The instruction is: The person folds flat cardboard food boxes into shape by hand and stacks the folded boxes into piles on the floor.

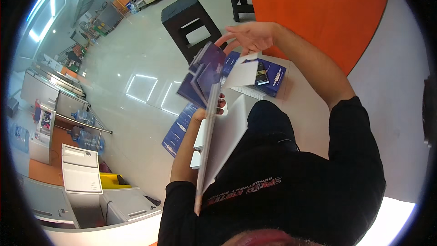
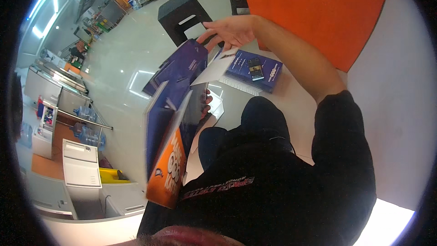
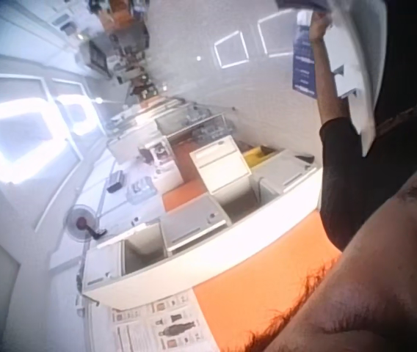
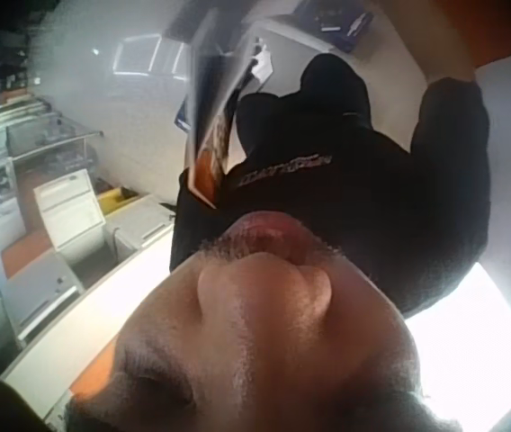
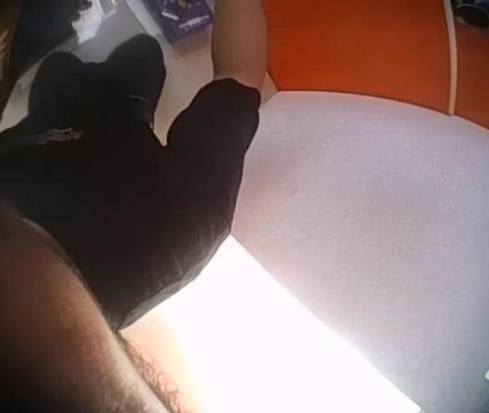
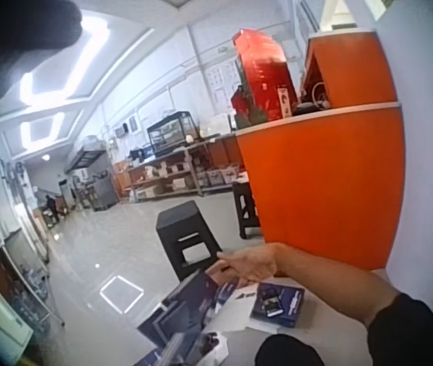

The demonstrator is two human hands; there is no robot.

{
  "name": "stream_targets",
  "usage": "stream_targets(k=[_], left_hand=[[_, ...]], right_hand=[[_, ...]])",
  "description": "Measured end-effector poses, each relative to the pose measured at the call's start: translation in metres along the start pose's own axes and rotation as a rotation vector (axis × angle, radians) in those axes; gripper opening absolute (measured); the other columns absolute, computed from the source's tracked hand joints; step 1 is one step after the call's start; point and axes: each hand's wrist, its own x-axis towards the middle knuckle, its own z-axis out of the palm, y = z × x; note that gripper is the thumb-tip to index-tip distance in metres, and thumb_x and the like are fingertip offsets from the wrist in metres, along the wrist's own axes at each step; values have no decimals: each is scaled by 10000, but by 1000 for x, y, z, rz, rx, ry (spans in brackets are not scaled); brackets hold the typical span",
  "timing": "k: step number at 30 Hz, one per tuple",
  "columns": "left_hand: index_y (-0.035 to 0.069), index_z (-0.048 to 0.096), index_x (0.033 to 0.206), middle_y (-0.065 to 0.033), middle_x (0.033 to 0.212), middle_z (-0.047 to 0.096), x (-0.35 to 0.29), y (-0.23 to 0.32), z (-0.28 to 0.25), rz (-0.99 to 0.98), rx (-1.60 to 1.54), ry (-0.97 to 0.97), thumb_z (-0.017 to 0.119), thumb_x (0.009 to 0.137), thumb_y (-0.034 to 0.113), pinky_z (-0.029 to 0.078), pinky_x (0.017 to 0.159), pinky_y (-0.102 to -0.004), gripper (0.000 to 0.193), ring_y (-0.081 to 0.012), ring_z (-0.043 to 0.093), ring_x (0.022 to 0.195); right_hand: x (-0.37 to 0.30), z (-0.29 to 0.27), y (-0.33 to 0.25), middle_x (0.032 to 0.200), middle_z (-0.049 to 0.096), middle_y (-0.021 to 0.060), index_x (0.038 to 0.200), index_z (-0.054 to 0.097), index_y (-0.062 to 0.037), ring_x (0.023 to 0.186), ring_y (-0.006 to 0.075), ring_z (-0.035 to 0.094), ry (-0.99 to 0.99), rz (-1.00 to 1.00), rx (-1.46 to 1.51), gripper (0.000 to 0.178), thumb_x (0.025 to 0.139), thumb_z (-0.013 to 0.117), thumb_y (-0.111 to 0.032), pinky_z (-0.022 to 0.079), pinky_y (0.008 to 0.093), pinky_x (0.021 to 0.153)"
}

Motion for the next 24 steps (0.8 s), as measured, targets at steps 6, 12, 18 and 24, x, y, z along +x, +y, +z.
stream_targets(k=[6, 12, 18, 24], left_hand=[[55, 498, 1486, -73, 1443, 578, 10, 10, -33, 63, -1, -349, 595, 1051, 288, 488, 1067, -378, 503, -215, 570, 1283], [-15, 445, 1480, -184, 1312, 561, 30, 6, -35, -99, -286, -404, 493, 1070, 359, 547, 905, -420, 557, -311, 596, 1173], [23, 512, 1473, -95, 1378, 641, 13, 40, -17, -77, -131, -3, 721, 940, 106, 473, 1113, -388, 579, -224, 626, 1245], [-31, 560, 1409, -138, 1331, 666, -25, 130, 29, -106, 699, 333, 811, 799, 83, 524, 1054, -376, 669, -231, 660, 1201]], right_hand=[[1, 29, 46, 1498, 448, 275, 1619, 267, -61, 1136, 270, 666, -185, -698, 834, 848, 897, 686, -206, 616, 321, 884], [29, 53, 64, 1359, 599, 139, 1559, 372, -59, 1127, 177, 667, 240, -623, 517, 772, 925, 772, -244, 585, 323, 918], [40, 26, 58, 1194, 710, 93, 1448, 514, -8, 1003, 141, 699, 177, -491, 372, 700, 893, 821, -303, 582, 280, 847], [14, 31, 23, 1299, 657, 158, 1445, 570, -25, 1163, 210, 641, 245, -318, -161, 608, 883, 762, -158, 509, 340, 1008]])
